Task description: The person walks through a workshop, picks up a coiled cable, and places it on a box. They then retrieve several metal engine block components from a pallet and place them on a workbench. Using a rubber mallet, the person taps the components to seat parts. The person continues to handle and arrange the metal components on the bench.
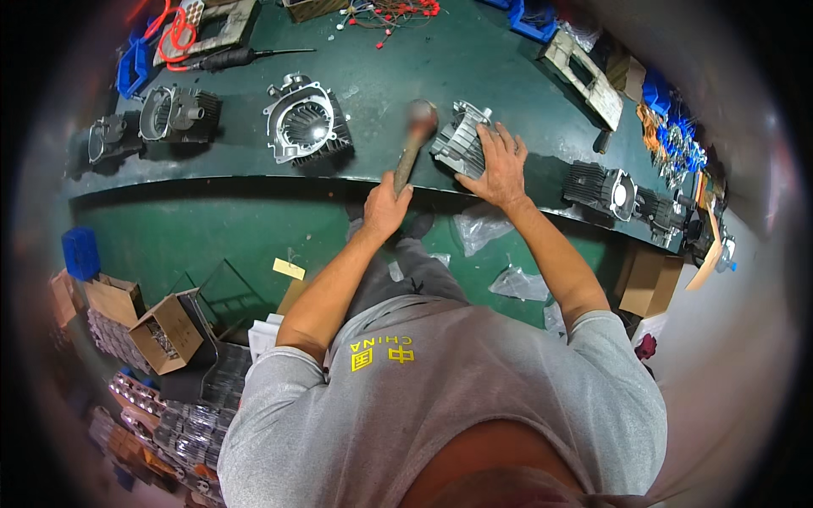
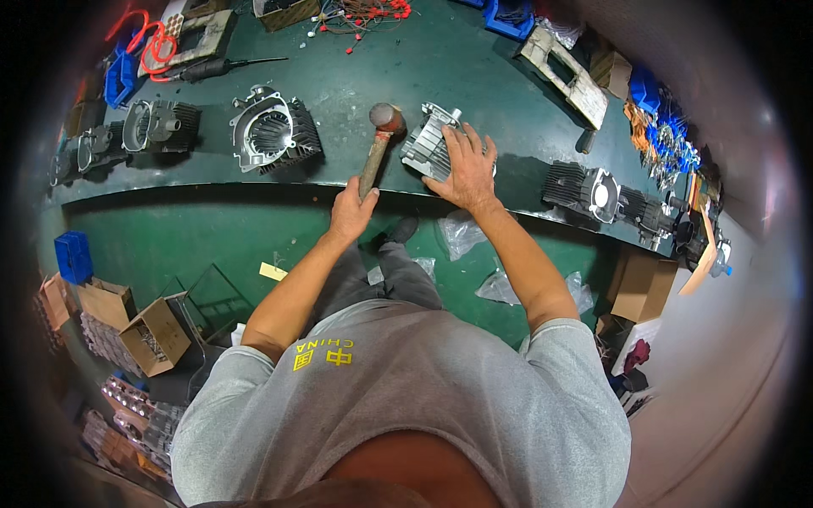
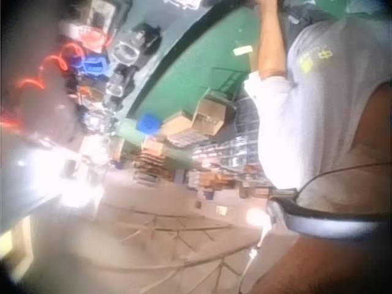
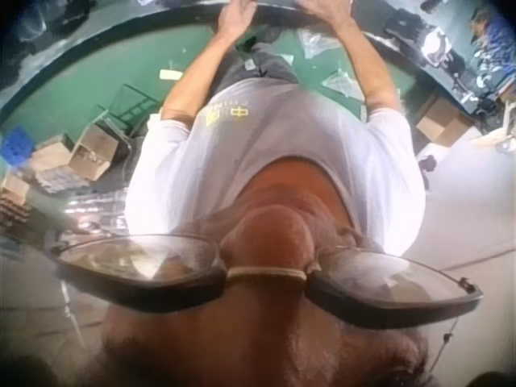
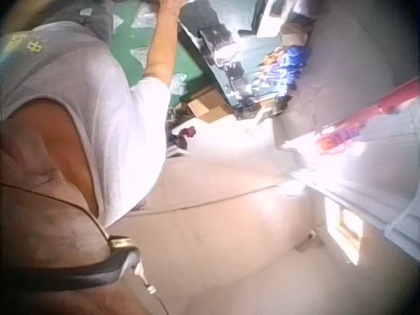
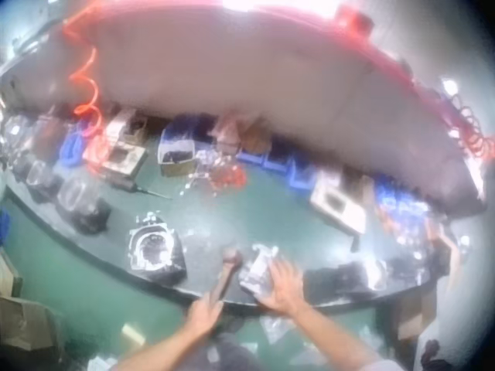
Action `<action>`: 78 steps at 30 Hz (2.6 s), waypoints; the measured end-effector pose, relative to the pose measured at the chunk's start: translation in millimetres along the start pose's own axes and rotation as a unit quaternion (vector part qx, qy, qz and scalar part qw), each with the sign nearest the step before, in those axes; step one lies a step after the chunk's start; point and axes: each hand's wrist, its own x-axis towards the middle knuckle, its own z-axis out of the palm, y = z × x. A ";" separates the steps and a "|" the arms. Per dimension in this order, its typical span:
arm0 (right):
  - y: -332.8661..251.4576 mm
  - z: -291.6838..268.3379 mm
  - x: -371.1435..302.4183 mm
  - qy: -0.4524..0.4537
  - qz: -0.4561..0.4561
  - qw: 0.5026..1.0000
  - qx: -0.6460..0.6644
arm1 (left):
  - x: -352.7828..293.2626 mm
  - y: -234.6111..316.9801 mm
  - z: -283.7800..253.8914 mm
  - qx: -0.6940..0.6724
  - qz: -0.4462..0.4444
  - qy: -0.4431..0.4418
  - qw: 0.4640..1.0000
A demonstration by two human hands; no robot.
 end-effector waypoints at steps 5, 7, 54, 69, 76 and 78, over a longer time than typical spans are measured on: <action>-3.8 2.1 3.4 -0.015 -0.006 1.000 0.005 | 6.9 -9.0 16.3 0.033 0.003 -0.024 0.999; -1.7 2.0 3.2 -0.019 -0.008 1.000 0.001 | 5.5 1.5 4.6 0.022 0.006 -0.021 1.000; -6.4 1.6 11.0 -0.045 0.019 0.999 -0.013 | 18.2 15.8 -25.7 0.029 0.037 0.020 0.999; 3.9 -6.7 5.2 -0.017 0.006 0.999 0.032 | 198.5 138.7 -37.1 0.127 0.233 0.356 0.896; 40.4 -22.6 -10.2 0.044 0.009 0.983 0.178 | 113.4 61.0 19.4 -0.285 -0.097 -0.017 0.954; 49.9 -34.5 -14.3 0.078 -0.002 0.965 0.249 | 86.7 65.4 30.9 -0.440 -0.191 -0.165 0.862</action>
